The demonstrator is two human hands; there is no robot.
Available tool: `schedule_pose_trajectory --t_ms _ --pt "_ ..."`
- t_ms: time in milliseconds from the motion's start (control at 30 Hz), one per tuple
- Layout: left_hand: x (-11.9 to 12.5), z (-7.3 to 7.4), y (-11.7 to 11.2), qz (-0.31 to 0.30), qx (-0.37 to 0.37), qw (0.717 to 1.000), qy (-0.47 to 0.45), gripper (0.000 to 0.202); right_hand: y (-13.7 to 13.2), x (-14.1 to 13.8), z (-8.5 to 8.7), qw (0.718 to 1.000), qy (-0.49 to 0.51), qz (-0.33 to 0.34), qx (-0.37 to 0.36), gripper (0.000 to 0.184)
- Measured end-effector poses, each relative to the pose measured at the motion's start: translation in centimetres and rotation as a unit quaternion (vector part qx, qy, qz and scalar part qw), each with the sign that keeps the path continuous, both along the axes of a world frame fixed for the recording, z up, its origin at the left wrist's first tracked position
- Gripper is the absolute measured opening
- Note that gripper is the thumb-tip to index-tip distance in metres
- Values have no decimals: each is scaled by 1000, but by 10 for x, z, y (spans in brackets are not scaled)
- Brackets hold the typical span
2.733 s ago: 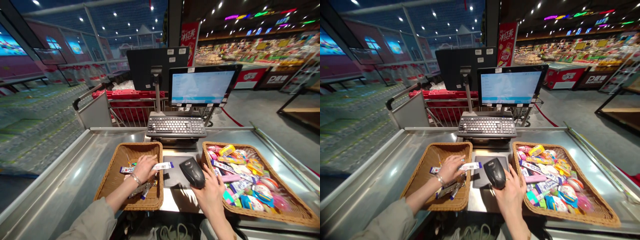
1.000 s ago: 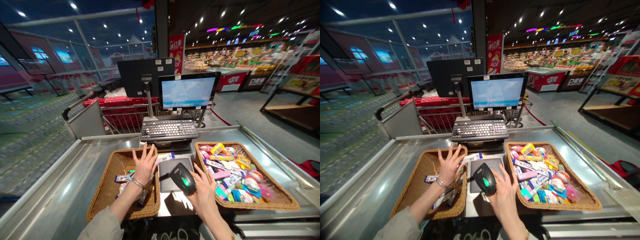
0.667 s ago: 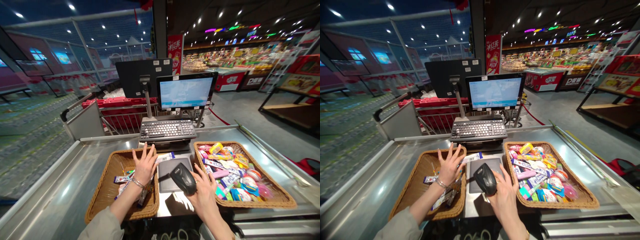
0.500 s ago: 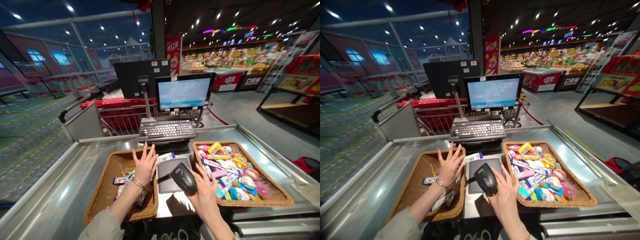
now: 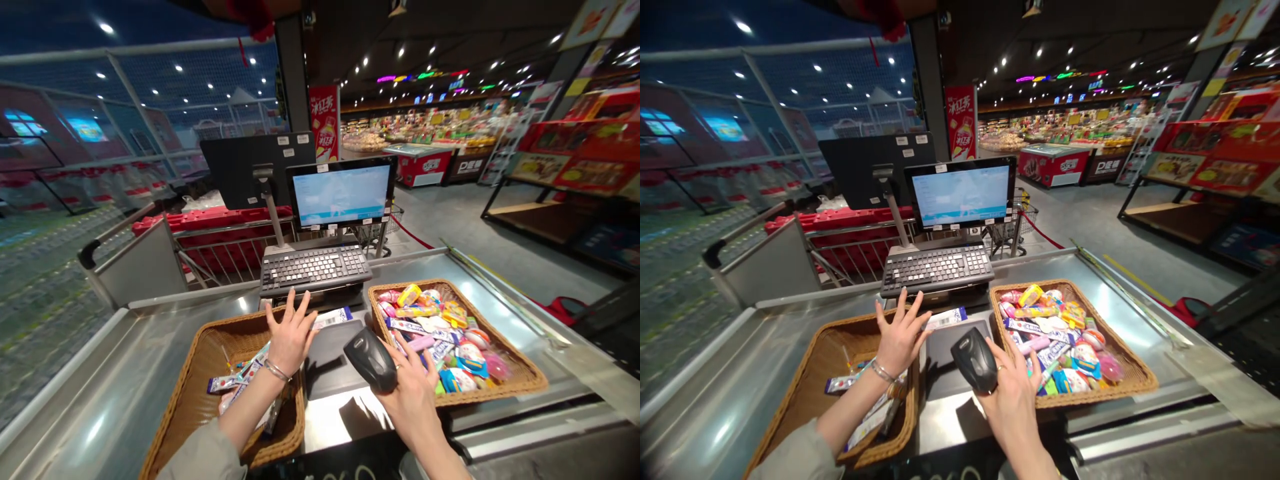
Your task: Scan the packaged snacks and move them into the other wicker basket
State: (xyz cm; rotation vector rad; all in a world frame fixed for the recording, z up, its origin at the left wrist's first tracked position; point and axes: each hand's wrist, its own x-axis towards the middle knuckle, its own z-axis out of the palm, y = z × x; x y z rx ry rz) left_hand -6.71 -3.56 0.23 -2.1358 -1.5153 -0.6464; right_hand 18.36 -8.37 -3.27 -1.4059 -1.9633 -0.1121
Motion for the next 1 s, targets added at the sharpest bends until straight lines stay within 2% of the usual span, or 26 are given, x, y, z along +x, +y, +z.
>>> schedule_pose_trajectory --t_ms 400,600,767,1000 --pt "39 4 26 -82 -5 997 7 25 -7 28 0 996 10 -84 -17 30" --pt "68 5 40 -124 -3 992 12 25 -6 45 -4 989 30 -142 10 30" --pt "93 2 51 -162 2 987 5 24 -9 61 -5 981 33 -186 49 37" --pt "130 -1 65 -213 -5 977 4 25 -15 87 -3 967 45 -246 37 39"
